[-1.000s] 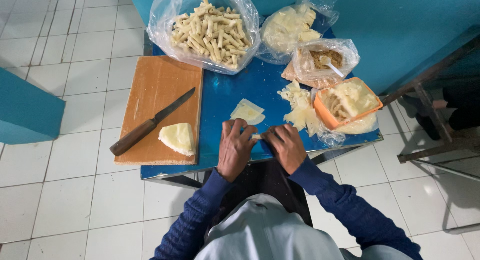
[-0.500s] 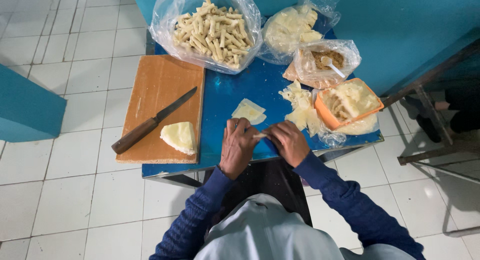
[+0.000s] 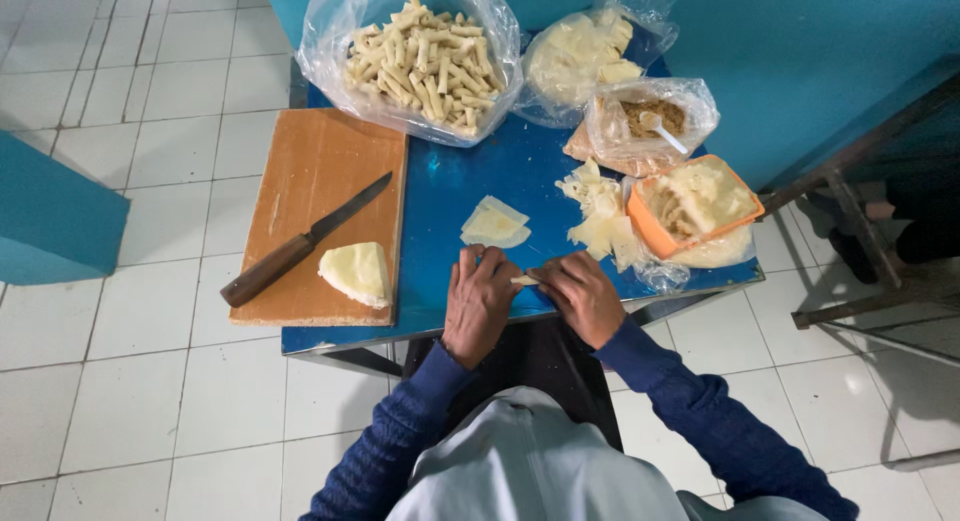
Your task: The person sits at a table and assembles filled snack pieces. They take thin white cracker-like pieces, spoon brown paste from a plastic container onto them, fold or press the pieces together by hand, and place the finished pieces in a growing stack on the table, repeating the cycle.
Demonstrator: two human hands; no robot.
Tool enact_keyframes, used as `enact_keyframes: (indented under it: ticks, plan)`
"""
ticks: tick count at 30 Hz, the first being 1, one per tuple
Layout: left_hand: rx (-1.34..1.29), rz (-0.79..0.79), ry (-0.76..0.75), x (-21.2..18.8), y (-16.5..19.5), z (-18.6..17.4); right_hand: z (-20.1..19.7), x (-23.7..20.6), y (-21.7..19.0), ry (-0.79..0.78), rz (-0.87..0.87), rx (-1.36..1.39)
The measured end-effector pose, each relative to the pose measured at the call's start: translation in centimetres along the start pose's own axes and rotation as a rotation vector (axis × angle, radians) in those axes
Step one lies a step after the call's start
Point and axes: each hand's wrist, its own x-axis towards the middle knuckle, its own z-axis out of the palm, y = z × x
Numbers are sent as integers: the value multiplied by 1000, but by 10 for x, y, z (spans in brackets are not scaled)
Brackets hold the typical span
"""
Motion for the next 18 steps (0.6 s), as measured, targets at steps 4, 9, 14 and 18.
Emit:
enact_keyframes:
  ticks: [4, 9, 14, 18]
  plan:
    - [-99, -5, -9, -1, 0, -7, 1, 0, 4, -5, 13, 23]
    - [-286, 14, 21, 1, 1, -10, -5, 0, 3, -117, 406, 319]
    - [-383, -50, 54, -2, 0, -12, -14, 3, -4, -106, 278, 394]
    - [-379, -82, 59, -6, 0, -13, -14, 3, -14, -63, 192, 366]
